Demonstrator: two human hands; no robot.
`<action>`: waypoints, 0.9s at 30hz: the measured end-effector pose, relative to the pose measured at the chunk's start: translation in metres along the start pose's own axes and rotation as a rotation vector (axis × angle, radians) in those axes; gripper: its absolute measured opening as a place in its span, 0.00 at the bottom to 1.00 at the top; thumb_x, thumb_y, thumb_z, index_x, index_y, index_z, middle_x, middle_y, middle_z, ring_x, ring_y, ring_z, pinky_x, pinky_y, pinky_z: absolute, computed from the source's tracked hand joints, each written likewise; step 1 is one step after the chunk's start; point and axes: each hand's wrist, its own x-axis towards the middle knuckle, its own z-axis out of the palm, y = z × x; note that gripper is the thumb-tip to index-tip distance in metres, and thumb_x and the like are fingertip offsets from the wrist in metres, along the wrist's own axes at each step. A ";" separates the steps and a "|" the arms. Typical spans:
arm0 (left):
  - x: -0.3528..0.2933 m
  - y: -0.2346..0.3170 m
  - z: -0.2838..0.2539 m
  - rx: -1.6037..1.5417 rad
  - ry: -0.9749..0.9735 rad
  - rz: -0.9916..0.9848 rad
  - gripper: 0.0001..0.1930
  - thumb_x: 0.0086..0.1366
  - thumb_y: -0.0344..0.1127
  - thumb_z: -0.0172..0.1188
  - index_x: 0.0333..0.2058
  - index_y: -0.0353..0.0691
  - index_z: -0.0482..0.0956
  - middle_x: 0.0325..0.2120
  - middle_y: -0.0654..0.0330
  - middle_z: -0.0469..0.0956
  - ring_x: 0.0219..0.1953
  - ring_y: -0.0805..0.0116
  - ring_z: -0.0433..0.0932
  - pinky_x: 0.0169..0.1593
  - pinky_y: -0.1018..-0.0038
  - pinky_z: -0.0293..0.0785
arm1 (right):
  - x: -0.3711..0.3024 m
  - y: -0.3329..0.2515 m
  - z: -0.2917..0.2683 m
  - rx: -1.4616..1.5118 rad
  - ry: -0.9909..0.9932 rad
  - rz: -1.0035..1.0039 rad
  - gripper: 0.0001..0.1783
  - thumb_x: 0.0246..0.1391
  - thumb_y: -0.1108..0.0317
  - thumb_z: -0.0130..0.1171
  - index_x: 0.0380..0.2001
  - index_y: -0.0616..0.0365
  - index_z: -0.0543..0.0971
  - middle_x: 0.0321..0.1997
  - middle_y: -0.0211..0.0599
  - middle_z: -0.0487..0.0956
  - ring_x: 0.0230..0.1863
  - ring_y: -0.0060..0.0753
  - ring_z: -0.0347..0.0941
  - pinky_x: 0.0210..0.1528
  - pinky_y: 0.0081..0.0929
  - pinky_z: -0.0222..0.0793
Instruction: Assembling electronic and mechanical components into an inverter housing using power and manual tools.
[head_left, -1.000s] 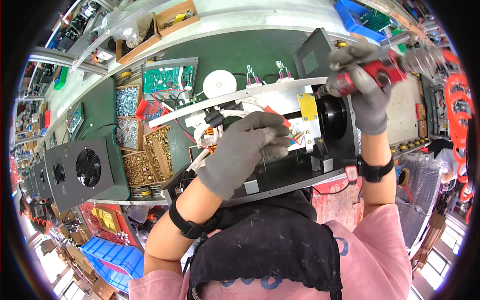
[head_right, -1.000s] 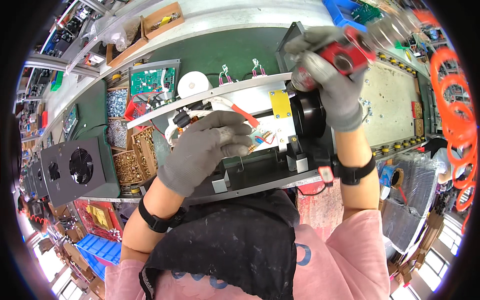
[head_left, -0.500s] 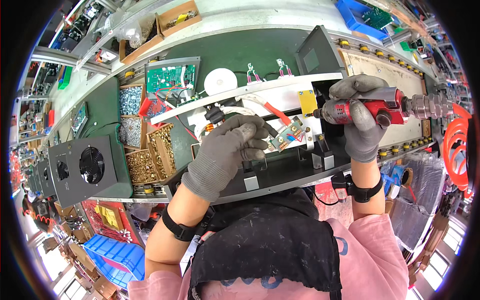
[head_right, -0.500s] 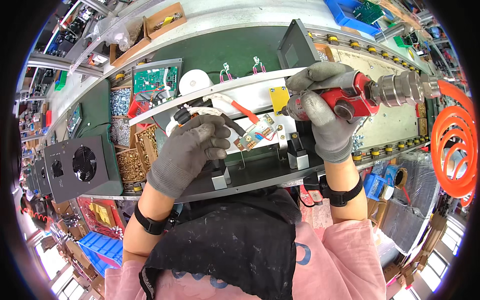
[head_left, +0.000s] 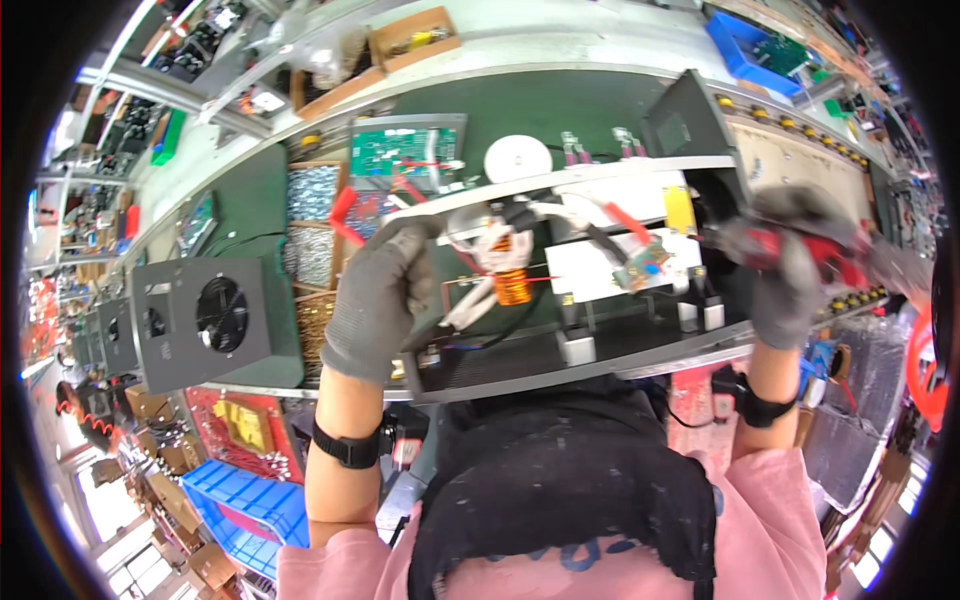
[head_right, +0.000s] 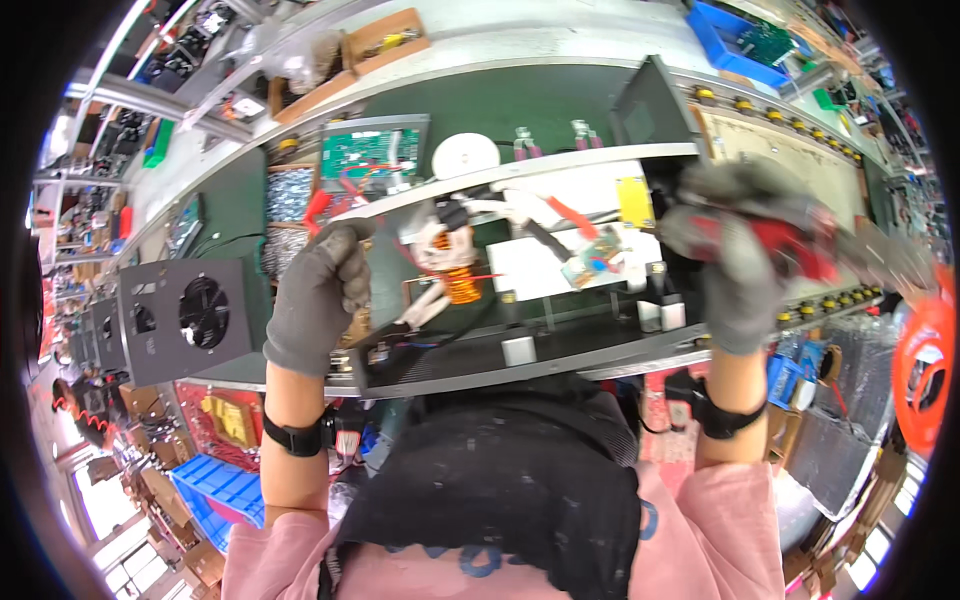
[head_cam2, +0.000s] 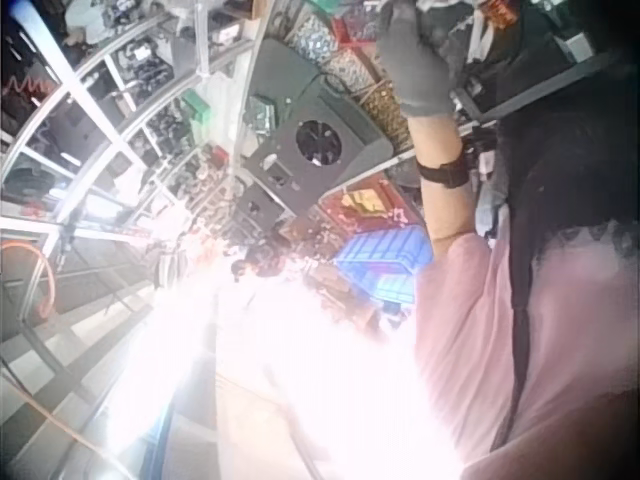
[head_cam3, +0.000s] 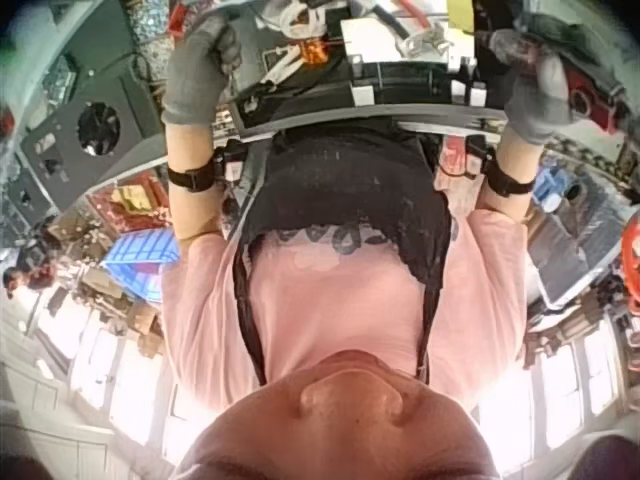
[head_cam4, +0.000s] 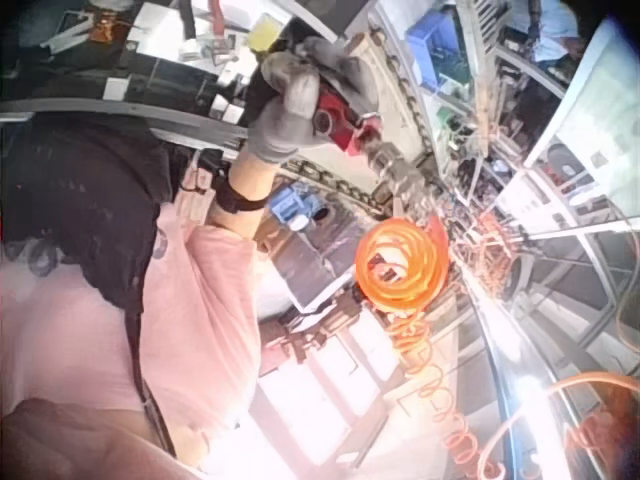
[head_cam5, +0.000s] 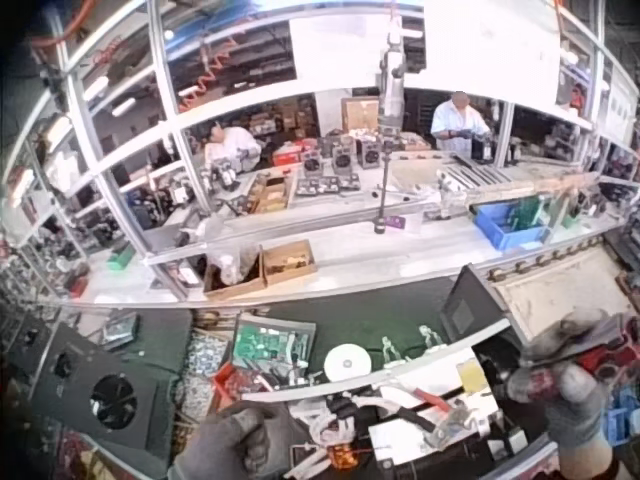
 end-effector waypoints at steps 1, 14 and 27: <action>-0.004 0.002 -0.021 0.019 0.016 0.007 0.14 0.65 0.38 0.48 0.42 0.32 0.71 0.20 0.67 0.65 0.19 0.80 0.63 0.21 0.83 0.55 | -0.009 -0.012 -0.007 -0.022 0.094 -0.032 0.27 0.45 0.70 0.59 0.50 0.65 0.67 0.42 0.50 0.76 0.43 0.43 0.74 0.48 0.39 0.70; 0.118 -0.104 -0.199 1.266 0.488 -0.204 0.25 0.63 0.51 0.42 0.47 0.36 0.74 0.45 0.42 0.74 0.49 0.43 0.72 0.52 0.58 0.66 | -0.200 -0.114 -0.076 -0.584 0.767 -0.067 0.23 0.51 0.68 0.54 0.50 0.66 0.68 0.41 0.42 0.76 0.42 0.34 0.72 0.49 0.32 0.65; 0.237 -0.053 -0.165 1.477 0.430 0.152 0.24 0.61 0.49 0.43 0.38 0.33 0.78 0.39 0.39 0.76 0.43 0.44 0.75 0.48 0.57 0.70 | -0.355 -0.133 -0.006 -0.703 1.111 0.183 0.24 0.51 0.67 0.56 0.51 0.65 0.67 0.35 0.34 0.74 0.33 0.24 0.70 0.39 0.24 0.67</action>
